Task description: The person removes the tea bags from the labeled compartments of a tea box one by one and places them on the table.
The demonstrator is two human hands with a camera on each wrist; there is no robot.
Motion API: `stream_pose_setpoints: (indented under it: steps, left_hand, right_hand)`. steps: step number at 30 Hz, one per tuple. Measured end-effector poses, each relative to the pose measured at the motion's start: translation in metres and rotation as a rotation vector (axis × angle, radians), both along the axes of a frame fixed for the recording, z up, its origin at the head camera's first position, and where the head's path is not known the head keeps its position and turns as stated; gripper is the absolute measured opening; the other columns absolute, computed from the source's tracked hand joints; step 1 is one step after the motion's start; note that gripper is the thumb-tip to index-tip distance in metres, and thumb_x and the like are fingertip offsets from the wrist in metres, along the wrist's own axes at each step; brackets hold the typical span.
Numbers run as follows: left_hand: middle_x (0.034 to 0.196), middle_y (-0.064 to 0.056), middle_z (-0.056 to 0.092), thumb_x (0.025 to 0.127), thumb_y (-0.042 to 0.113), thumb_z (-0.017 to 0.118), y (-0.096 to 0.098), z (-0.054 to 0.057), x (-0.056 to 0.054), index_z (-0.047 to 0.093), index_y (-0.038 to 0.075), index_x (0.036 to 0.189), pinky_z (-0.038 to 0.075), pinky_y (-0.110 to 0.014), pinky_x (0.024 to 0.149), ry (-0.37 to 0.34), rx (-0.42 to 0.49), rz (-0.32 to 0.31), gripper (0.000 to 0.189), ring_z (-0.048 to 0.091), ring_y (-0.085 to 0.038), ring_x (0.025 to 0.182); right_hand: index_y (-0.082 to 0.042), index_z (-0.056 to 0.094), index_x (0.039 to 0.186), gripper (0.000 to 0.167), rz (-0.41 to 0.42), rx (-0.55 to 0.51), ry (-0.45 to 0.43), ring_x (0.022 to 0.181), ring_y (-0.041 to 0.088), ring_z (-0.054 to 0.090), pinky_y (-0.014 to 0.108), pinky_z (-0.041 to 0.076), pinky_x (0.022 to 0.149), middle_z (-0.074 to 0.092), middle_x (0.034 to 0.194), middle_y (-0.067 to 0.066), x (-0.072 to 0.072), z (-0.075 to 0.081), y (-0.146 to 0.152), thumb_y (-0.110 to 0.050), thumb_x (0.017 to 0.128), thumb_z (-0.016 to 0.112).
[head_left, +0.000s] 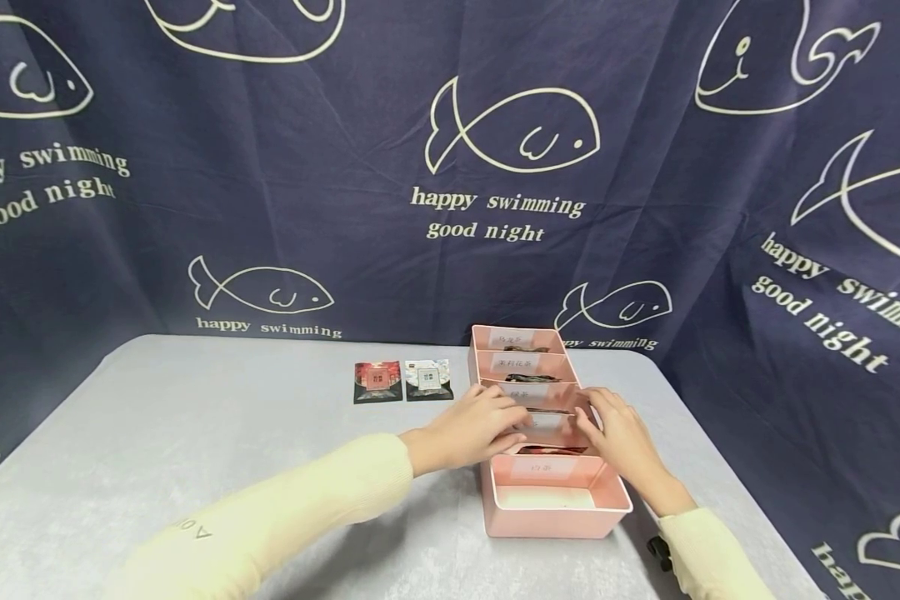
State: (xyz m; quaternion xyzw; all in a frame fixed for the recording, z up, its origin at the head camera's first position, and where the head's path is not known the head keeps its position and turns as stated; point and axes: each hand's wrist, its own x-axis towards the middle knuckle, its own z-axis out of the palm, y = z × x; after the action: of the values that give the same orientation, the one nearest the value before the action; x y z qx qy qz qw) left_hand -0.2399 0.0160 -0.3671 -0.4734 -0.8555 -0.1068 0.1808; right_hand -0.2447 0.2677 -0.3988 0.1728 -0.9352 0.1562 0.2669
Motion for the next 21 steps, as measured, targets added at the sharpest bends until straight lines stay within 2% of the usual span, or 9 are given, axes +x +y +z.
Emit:
stream_pose_setpoints:
  steps: [13, 21]
  left_hand:
    - [0.098, 0.015, 0.065, 0.089, 0.036, 0.055, 0.0067, 0.0001, -0.0026, 0.062, 0.026, 0.101, 0.035, -0.025, 0.083, -0.038, 0.009, -0.038, 0.017, 0.049, -0.005, 0.087]
    - [0.095, 0.015, 0.065, 0.088, 0.037, 0.055, 0.0072, 0.0025, -0.0048, 0.063, 0.027, 0.101, 0.035, -0.026, 0.083, -0.055, 0.001, -0.033, 0.018, 0.05, -0.005, 0.088]
  right_hand:
    - [0.001, 0.061, 0.103, 0.024, 0.003, 0.001, -0.005, 0.092, 0.033, 0.058, 0.05, 0.044, 0.075, 0.062, 0.099, 0.015, 0.0006, 0.0014, 0.0004, -0.012, 0.084, 0.057]
    - [0.0, 0.061, 0.104, 0.024, 0.003, 0.001, -0.004, 0.093, 0.033, 0.058, 0.051, 0.044, 0.076, 0.062, 0.1, 0.015, 0.001, 0.0011, 0.0002, -0.012, 0.084, 0.057]
